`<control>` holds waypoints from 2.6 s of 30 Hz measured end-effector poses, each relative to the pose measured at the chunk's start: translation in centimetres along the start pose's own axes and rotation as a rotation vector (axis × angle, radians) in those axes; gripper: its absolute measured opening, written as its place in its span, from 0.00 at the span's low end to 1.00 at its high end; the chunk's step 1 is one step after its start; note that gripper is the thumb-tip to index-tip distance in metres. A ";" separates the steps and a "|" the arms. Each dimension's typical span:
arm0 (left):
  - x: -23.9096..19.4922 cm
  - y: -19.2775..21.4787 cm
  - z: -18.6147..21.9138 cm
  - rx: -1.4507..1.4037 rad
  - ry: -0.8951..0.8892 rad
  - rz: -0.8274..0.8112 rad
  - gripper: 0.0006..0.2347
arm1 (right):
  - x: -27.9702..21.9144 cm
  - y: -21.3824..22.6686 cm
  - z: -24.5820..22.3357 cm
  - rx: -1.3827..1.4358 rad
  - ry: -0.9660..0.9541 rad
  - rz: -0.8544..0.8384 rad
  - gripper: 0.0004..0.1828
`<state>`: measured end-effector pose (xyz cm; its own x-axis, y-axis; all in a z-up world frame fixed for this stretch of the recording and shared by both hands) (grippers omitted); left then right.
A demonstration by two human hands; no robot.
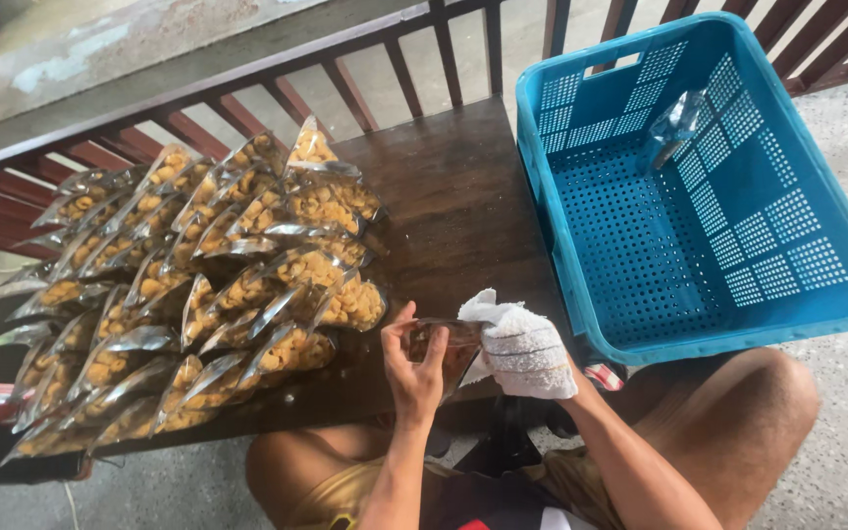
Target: The person wipes the exterior of sealed snack bags with a white cloth and places them into a blue basket. Later, the person uses a handheld heat sealer to seal additional snack bags and places them into the basket.
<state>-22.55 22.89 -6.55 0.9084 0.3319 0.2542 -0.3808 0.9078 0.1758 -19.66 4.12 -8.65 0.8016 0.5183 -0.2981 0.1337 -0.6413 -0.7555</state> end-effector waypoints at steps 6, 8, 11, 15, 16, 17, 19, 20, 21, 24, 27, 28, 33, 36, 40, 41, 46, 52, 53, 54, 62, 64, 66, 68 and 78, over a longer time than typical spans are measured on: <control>0.1 0.3 2.0 -0.101 -0.110 0.125 0.12 | 0.7 1.1 1.9 0.426 -0.258 -0.135 0.12; 0.2 0.1 2.6 0.023 -0.091 0.090 0.07 | 0.6 2.8 2.7 0.287 -0.187 0.028 0.12; 0.2 -0.1 3.2 0.074 -0.013 0.010 0.16 | 0.2 4.5 3.5 0.057 -0.121 0.147 0.11; 0.6 -0.3 3.2 -0.139 0.202 -0.053 0.13 | 0.1 4.2 3.2 0.111 -0.153 0.155 0.12; 0.9 -0.3 3.7 -0.101 0.108 -0.076 0.11 | 0.2 3.6 2.5 0.089 -0.128 0.122 0.12; 1.0 -0.2 4.2 -0.060 0.018 -0.101 0.10 | 0.1 2.8 2.1 0.071 -0.104 0.092 0.12; 1.0 -0.1 4.1 -0.104 0.091 -0.113 0.10 | -0.2 0.9 0.9 0.048 -0.094 0.030 0.14; 1.1 -0.1 4.0 -0.126 0.128 -0.119 0.10 | -0.5 -0.2 0.2 0.042 -0.106 -0.002 0.17; 1.0 0.0 4.4 -0.055 0.037 -0.122 0.08 | -1.0 -1.1 -0.5 0.035 -0.121 -0.033 0.19; 0.8 -0.2 5.2 0.075 -0.100 -0.127 0.06 | -2.4 -5.1 -4.1 -1.546 0.568 0.067 0.22; 0.9 -0.3 5.1 0.042 0.013 -0.113 0.05 | -2.8 -7.2 -5.0 -1.574 0.460 0.011 0.27; 0.9 -0.3 5.1 0.035 0.041 -0.101 0.05 | -2.8 -7.6 -5.2 -1.521 0.397 0.023 0.24; 0.9 -0.4 5.4 0.024 -0.008 -0.089 0.04 | -3.1 -7.5 -4.8 -1.184 0.256 0.115 0.22; 0.7 -0.2 5.5 0.056 -0.090 -0.108 0.04 | -3.1 -6.4 -4.3 -1.356 0.444 0.033 0.22; 0.7 -0.3 5.5 0.081 -0.230 -0.178 0.03 | -1.7 -2.9 -1.9 -1.217 0.214 -0.075 0.10; 0.7 -0.4 5.4 0.087 -0.264 -0.207 0.03 | -1.6 -1.9 -0.9 -0.506 0.033 -0.111 0.11; 0.1 -1.6 4.9 0.168 -0.377 -0.337 0.05 | -2.4 0.7 0.2 -0.640 0.361 0.162 0.13; -0.3 -0.9 4.4 0.251 -0.389 -0.353 0.02 | -2.1 2.6 2.0 -0.349 -0.111 0.112 0.12; -0.1 -0.9 4.3 0.238 -0.362 -0.357 0.01 | -1.9 2.5 2.0 -0.263 -0.082 0.071 0.11; 0.0 -0.8 4.3 0.258 -0.403 -0.368 0.02 | -1.6 2.3 2.0 -0.178 -0.054 0.029 0.11; -0.4 -0.1 4.7 0.348 -0.381 -0.328 0.03 | -0.4 -1.0 1.0 -0.736 0.197 0.125 0.16; -0.4 0.2 5.0 0.350 -0.374 -0.320 0.03 | 0.0 -3.0 -0.2 -1.267 0.292 0.004 0.18; -0.3 -0.2 5.2 0.349 -0.405 -0.309 0.03 | 0.0 -4.6 -0.2 -2.084 0.443 -0.179 0.22; -0.5 -0.7 5.5 0.353 -0.465 -0.308 0.04 | -0.3 -4.6 -1.4 -1.351 0.541 0.017 0.13; -0.7 0.1 6.5 0.420 -0.447 -0.292 0.03 | 1.8 -1.6 1.1 -1.673 0.537 0.017 0.11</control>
<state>-24.34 21.11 -0.56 0.8597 -0.1315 0.4936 -0.2477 0.7377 0.6281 -19.05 6.68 -8.64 0.8493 0.4999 0.1700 0.2492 -0.6634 0.7055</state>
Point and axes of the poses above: each hand's wrist, its own x-axis towards the middle knuckle, its own y-axis out of the back of the hand, z = x × y, the point moved 4 cm from there along x, towards the middle knuckle, and after that the axes turned 2 degrees about z, right-handed, at the moved point
